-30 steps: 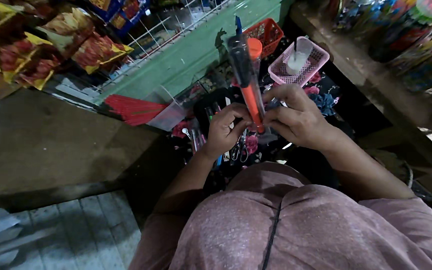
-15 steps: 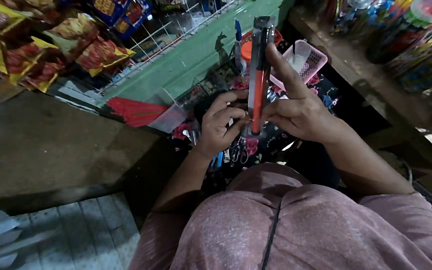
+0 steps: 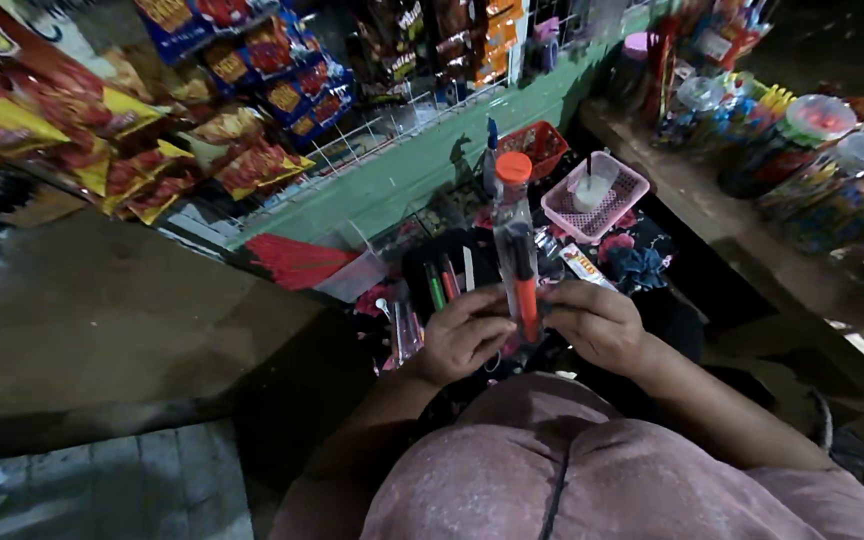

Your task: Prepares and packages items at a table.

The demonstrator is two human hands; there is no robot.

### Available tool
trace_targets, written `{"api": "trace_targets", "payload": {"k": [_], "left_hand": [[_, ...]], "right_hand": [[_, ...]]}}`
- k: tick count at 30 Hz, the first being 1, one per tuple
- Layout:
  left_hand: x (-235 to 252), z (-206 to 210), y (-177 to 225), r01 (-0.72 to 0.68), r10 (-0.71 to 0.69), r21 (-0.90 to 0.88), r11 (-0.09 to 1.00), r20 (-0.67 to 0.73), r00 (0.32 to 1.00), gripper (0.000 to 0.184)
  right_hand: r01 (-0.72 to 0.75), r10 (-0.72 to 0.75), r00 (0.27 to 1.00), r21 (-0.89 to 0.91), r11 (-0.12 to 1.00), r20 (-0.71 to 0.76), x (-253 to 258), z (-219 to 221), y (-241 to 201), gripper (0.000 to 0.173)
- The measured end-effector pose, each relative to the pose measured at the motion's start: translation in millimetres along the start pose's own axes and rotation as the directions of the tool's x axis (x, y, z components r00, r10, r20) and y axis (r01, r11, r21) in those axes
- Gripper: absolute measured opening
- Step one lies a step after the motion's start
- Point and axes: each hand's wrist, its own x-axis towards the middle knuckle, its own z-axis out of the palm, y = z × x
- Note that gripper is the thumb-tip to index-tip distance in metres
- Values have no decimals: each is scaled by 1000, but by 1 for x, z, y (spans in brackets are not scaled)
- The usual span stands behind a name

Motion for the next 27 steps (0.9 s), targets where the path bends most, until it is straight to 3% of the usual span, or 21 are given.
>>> {"api": "trace_targets", "payload": {"k": [4, 9, 16, 20, 24, 27], "left_hand": [[-20, 4, -5, -70, 69, 8, 998, 72, 995, 9], [-25, 2, -11, -107, 113, -50, 993, 138, 984, 9], [-27, -1, -11, 45, -15, -143, 989, 200, 980, 17], [-34, -1, -17, 20, 5, -93, 995, 259, 966, 15], [-36, 1, -21, 207, -158, -108, 972, 345, 925, 17], [-36, 5, -30, 327, -283, -59, 943, 371, 884, 20]], "right_hand": [[52, -52, 996, 3, 999, 71, -20, 2, 7, 4], [63, -59, 987, -23, 998, 150, -35, -1, 7, 10], [55, -39, 971, -63, 996, 235, -36, -8, 5, 5], [-156, 135, 949, 50, 987, 284, -33, -3, 12, 9], [-325, 238, 900, 198, 925, 364, -30, 5, 22, 12], [-510, 422, 851, 301, 806, 312, -24, 15, 29, 29]]}}
